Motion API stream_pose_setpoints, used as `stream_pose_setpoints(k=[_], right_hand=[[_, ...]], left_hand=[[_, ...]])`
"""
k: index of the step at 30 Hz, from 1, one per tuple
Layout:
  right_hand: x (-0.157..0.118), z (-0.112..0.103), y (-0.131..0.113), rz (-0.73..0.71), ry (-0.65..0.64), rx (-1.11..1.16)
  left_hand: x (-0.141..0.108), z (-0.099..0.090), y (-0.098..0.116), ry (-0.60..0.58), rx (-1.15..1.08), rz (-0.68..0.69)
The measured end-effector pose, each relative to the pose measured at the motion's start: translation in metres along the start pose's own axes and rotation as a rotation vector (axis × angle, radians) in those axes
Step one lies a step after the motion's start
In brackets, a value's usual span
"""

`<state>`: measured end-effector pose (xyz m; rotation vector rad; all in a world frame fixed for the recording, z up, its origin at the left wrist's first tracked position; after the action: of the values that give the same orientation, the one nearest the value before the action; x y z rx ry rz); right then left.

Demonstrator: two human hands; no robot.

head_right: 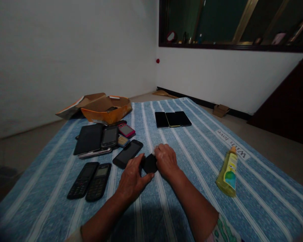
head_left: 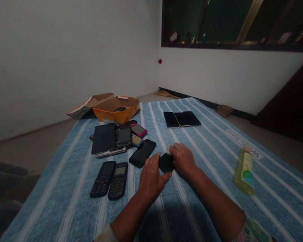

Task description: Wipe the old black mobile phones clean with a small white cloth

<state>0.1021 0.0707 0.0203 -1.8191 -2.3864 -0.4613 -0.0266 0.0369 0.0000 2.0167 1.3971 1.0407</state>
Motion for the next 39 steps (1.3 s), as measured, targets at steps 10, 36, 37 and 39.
stream_pose_setpoints(k=[10,36,37,39], right_hand=[[-0.014,-0.004,-0.018,-0.103,0.027,0.179],[-0.012,0.012,0.005,0.032,0.155,0.376],[-0.012,0.011,0.005,0.032,0.153,0.375],[-0.012,0.010,0.005,0.028,0.154,0.379]], left_hand=[[-0.001,-0.003,0.001,0.028,-0.048,0.079],[0.000,-0.022,-0.006,0.205,-0.288,-0.069],[0.000,-0.022,-0.006,0.207,-0.293,-0.073],[0.000,-0.022,-0.007,0.206,-0.294,-0.082]])
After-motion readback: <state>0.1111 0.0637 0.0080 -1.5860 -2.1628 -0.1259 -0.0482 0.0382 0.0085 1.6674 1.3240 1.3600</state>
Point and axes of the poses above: each hand's wrist, its own x-axis towards the middle knuckle, its own z-axis out of the palm, y = z × x, the point moved 6 cm from there along x, towards the middle knuckle, and after that the axes turned 14 degrees about -x, right-handed, at the moved point
